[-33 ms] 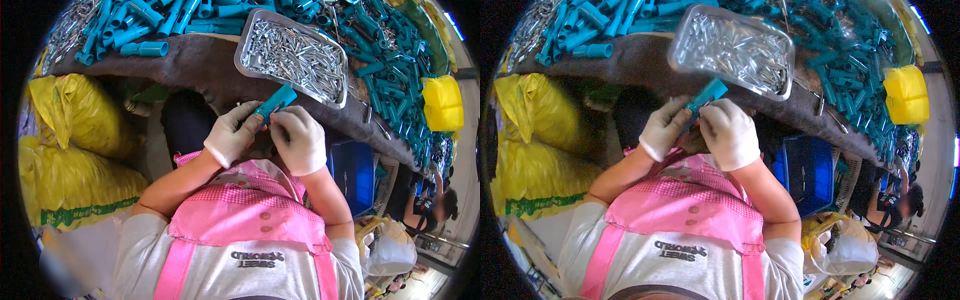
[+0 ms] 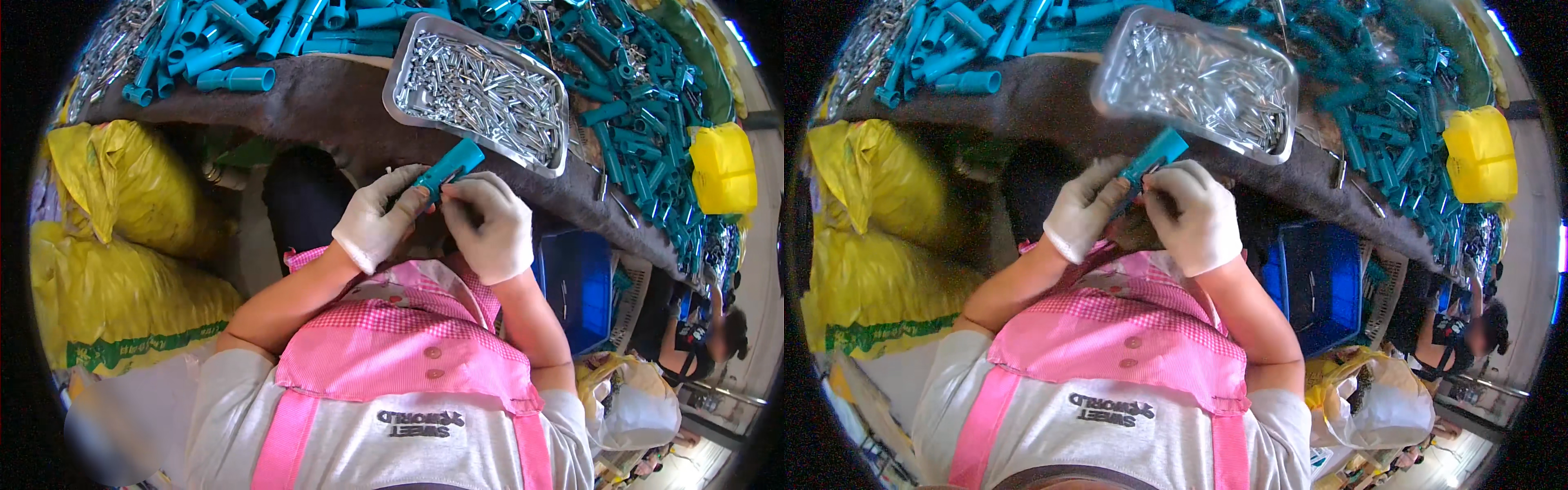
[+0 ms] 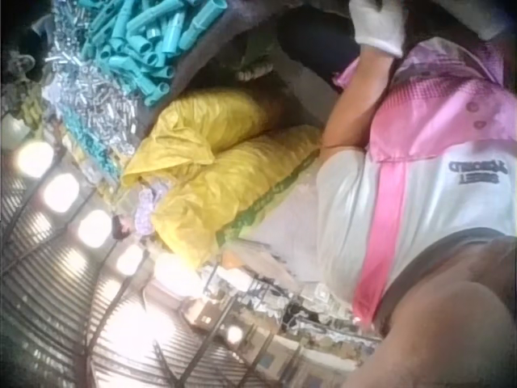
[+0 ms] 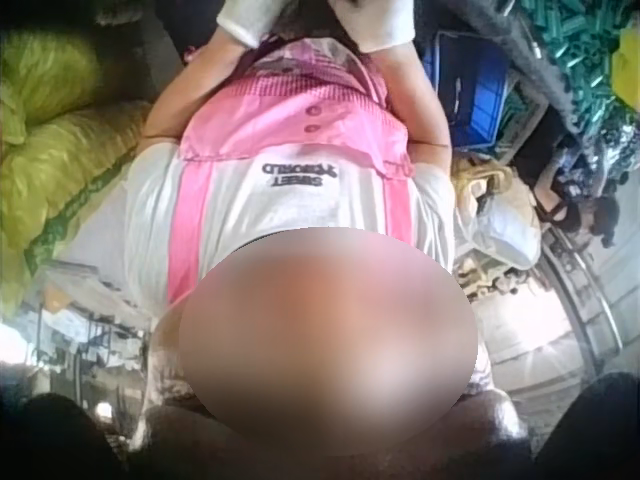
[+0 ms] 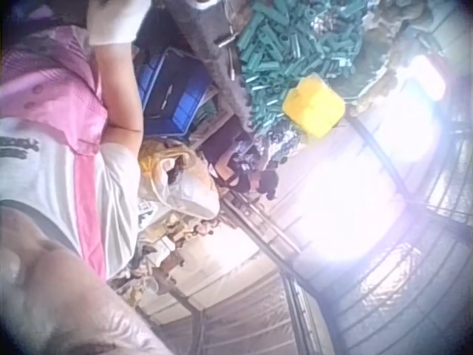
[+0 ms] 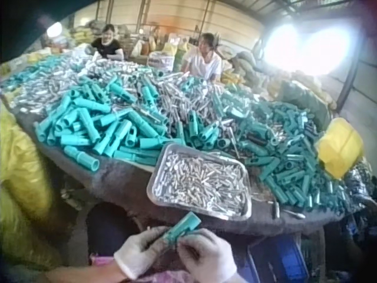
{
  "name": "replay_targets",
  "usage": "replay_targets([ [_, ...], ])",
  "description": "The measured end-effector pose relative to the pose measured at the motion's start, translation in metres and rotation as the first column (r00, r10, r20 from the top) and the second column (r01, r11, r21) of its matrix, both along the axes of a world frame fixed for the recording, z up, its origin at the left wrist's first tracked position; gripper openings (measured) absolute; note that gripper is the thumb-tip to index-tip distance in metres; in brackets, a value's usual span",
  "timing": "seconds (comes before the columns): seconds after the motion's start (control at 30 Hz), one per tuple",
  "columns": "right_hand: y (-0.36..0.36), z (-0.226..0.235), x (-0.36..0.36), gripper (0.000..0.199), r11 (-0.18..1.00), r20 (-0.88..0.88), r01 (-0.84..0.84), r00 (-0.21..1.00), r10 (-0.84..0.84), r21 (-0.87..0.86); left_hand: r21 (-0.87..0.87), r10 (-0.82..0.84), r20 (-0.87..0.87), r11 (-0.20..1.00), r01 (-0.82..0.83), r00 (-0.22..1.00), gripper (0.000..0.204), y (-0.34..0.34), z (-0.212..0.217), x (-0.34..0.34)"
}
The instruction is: Assembling metal components and pins into plastic handles at a factory workstation.
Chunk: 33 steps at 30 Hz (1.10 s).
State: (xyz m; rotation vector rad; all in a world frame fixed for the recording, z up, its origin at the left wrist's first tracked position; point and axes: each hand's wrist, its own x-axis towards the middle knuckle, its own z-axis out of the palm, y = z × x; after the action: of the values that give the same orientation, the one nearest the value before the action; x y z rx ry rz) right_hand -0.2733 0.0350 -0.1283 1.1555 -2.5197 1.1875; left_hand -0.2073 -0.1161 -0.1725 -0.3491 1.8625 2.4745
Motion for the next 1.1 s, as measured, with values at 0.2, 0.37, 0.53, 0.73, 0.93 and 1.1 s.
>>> replay_targets([
  [0.2,0.004,-0.04,0.005,0.043,0.664,0.817,0.493,0.208,0.538,-0.562,0.02,-0.103,-0.054,0.994,0.104,0.993,0.034,-0.003,-0.003,-0.001],
  [0.37,0.003,-0.049,0.014,0.041,0.663,0.803,0.458,0.265,0.535,-0.593,-0.503,-0.305,-0.379,0.861,0.082,0.874,0.063,-0.002,-0.018,0.013],
  [0.53,-0.011,-0.023,0.021,0.03,0.902,0.834,0.239,0.515,0.196,-0.359,-0.421,-0.358,-0.297,0.881,0.215,0.885,0.073,-0.013,-0.028,0.032],
  [0.73,-0.048,0.025,-0.057,0.019,0.994,0.301,-0.081,0.952,0.058,0.067,0.497,0.171,0.098,0.845,-0.198,0.98,0.033,-0.021,0.017,0.016],
  [0.93,-0.081,0.0,-0.141,0.025,0.906,-0.178,0.225,0.969,-0.17,0.358,0.78,0.05,0.165,0.604,-0.162,0.985,0.028,-0.05,0.011,-0.001],
  [1.1,-0.086,0.005,-0.136,0.022,0.884,-0.158,0.207,0.976,-0.153,0.42,0.697,0.048,0.093,0.71,-0.099,0.995,0.022,-0.055,0.009,0.005],
])
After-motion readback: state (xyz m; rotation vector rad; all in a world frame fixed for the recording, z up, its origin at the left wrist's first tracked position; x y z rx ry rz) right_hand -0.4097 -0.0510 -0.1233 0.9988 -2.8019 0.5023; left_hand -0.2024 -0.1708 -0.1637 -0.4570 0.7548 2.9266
